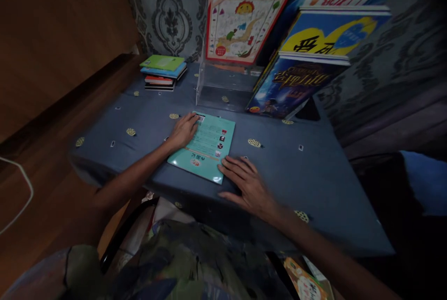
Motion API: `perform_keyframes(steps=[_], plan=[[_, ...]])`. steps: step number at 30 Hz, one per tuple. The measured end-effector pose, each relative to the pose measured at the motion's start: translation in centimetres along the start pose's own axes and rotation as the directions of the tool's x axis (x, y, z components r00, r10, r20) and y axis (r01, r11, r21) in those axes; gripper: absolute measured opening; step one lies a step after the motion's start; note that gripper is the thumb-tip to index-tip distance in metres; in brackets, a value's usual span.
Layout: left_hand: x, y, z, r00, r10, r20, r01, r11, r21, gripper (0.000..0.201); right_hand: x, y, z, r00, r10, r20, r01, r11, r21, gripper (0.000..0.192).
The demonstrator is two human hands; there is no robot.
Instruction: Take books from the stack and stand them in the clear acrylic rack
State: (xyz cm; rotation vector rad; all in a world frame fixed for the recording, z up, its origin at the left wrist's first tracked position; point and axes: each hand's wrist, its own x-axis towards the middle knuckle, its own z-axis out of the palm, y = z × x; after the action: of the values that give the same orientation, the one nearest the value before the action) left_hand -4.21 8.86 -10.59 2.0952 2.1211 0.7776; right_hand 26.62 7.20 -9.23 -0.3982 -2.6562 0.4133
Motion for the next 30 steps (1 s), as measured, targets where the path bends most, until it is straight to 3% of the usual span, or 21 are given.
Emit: perform_keyframes(steps=[4,10,14,17,20,23,25,27,30], plan=[[-2.4,1.3,-0.4,0.999,0.026,0.028,-0.025,0.999,-0.023,0.042,-1.8,-2.2,0.4,0.999,-0.042,0.001,0.042,0.999,-0.026,0.052],[-5.6,2.9,-0.6,0.999,0.034,0.037,-0.032,0.998,-0.062,0.045,-2.9,-4.3,0.7,0.99,-0.09,-0.109,0.083,0.994,-0.07,0.037],[-6.3,2.9,-1.3,0.996,0.052,0.066,-0.042,0.988,-0.148,0.048,-1.9,-4.2,-0.8,0.983,-0.146,-0.114,0.151,0.988,0.036,0.033],[-6.1,2.9,-2.9,0.988,0.086,0.132,-0.038,0.942,-0.335,0.052,-0.4,-3.9,-2.7,0.968,-0.185,-0.171,0.205,0.973,0.109,0.03],[-6.0,3.2,-5.0,0.983,0.062,0.175,0.058,0.792,-0.608,0.06,1.5,-3.5,-4.8,0.956,-0.14,-0.257,0.186,0.969,0.165,0.025],[-5.5,4.1,-6.2,0.989,-0.117,0.088,0.139,0.555,-0.82,0.083,3.8,-2.8,-6.3,0.908,0.086,-0.41,0.013,0.972,0.234,0.017],[-4.5,4.9,-6.1,0.967,-0.255,-0.024,0.082,0.397,-0.914,0.084,5.5,-2.2,-7.0,0.824,0.263,-0.501,-0.105,0.941,0.321,0.019],[-3.1,5.8,-5.3,0.915,-0.373,-0.156,-0.05,0.277,-0.96,0.078,7.3,-1.4,-7.4,0.746,0.387,-0.542,-0.15,0.89,0.43,0.024],[-0.9,6.9,-4.0,0.839,-0.473,-0.269,-0.189,0.211,-0.959,0.066,9.6,-0.3,-7.7,0.671,0.479,-0.567,-0.106,0.818,0.566,0.03]])
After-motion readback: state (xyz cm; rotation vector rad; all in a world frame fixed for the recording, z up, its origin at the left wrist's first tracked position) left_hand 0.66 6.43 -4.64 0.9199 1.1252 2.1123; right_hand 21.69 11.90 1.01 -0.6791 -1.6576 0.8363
